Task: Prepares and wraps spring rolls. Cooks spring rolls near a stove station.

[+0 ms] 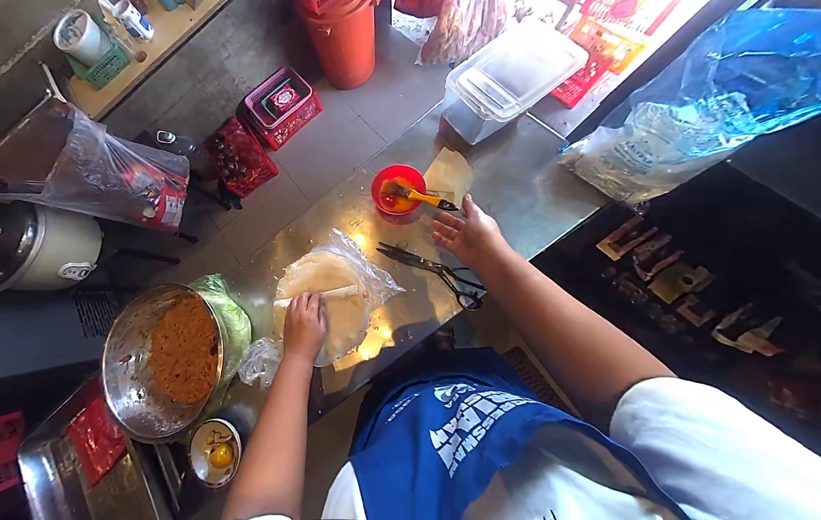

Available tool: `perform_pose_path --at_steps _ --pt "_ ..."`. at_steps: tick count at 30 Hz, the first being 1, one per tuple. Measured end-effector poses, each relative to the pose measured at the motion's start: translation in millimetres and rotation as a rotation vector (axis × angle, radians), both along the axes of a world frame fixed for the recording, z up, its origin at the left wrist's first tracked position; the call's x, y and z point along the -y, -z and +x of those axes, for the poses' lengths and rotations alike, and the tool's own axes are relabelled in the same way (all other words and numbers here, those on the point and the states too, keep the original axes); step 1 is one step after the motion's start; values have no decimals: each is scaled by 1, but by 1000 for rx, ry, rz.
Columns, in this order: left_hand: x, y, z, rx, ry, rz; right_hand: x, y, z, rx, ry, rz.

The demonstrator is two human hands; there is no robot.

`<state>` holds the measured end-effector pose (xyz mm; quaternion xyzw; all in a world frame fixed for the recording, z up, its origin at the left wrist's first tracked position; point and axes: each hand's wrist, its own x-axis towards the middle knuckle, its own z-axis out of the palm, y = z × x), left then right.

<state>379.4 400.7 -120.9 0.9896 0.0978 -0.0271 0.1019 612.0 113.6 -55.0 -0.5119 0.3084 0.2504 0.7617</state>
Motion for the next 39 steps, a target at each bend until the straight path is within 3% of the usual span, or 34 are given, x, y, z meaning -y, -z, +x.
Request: perform_pose_path --at_steps 6,9,11,13,15,18,22,27,29,33,36,39 --pt "-3 -9 22 -115 -31 -17 43 -9 -69 34 -9 -147" --pt "5 -35 31 -4 -6 -202 61 -17 -120 141 12 -204" --pt "25 -66 32 128 4 -560 71 -24 -164 267 -18 -285" --pt "58 -99 30 162 26 -1090 72 -33 -210 423 -81 -349" --pt "98 -123 21 9 95 -1577 67 -44 -257 559 -103 -354" --pt "162 -137 8 -301 378 -1863 66 -69 -321 627 -6 -216" --pt "246 -139 -23 -613 685 -1832 84 -91 -399 656 464 -239" --pt "339 -146 -85 -963 983 -1625 112 -98 -504 657 839 -888" --pt "374 -153 -118 -1049 1017 -1549 117 -96 -540 606 958 -1048" --pt "438 -156 -187 -1237 1191 -1436 124 -96 -611 561 1212 -1017" --pt "468 -155 -249 -1362 1287 -1345 118 -100 -662 387 1330 -1044" --pt "488 -160 -314 -1534 1350 -1235 108 -93 -706 102 1390 -1425"
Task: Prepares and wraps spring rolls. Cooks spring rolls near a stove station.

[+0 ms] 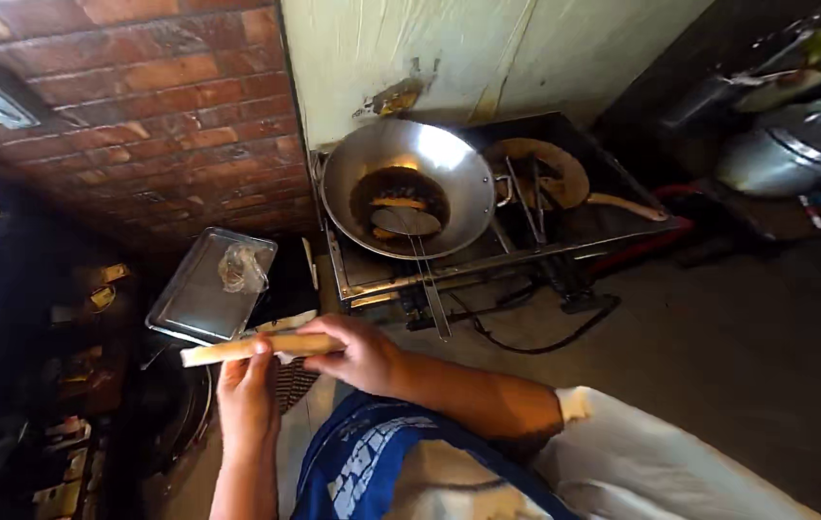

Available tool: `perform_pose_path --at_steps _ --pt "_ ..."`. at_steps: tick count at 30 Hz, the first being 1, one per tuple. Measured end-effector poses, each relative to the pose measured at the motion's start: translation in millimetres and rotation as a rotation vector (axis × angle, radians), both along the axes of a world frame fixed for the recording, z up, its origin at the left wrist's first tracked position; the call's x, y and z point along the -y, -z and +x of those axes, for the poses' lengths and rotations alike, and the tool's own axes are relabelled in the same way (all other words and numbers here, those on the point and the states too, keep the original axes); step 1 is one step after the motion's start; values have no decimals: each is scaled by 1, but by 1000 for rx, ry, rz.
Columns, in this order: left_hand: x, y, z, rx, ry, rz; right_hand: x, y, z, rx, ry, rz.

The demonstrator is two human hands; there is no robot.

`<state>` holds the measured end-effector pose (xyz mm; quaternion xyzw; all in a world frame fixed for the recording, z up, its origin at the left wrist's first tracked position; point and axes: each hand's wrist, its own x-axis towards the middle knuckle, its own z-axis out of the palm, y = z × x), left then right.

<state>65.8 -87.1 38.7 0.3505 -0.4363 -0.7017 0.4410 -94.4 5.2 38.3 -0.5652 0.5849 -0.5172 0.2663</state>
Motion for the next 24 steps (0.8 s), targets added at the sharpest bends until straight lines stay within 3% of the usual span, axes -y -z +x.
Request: perform_pose_path --at_steps 5,11,14,17,21,24 --pt "21 -7 -73 -86 206 244 -19 -6 -53 -171 296 6" --pt "42 -6 -106 -91 356 371 -16 -10 -73 -298 462 56" --pt "62 2 -105 -74 691 377 -17 -29 -87 -428 546 117" --pt "79 9 -96 60 948 364 -27 -64 -124 -582 616 322" --pt "89 43 -57 299 881 288 -41 -88 -200 -795 640 630" --pt "96 79 -6 545 716 213 -38 -39 -303 -926 562 710"
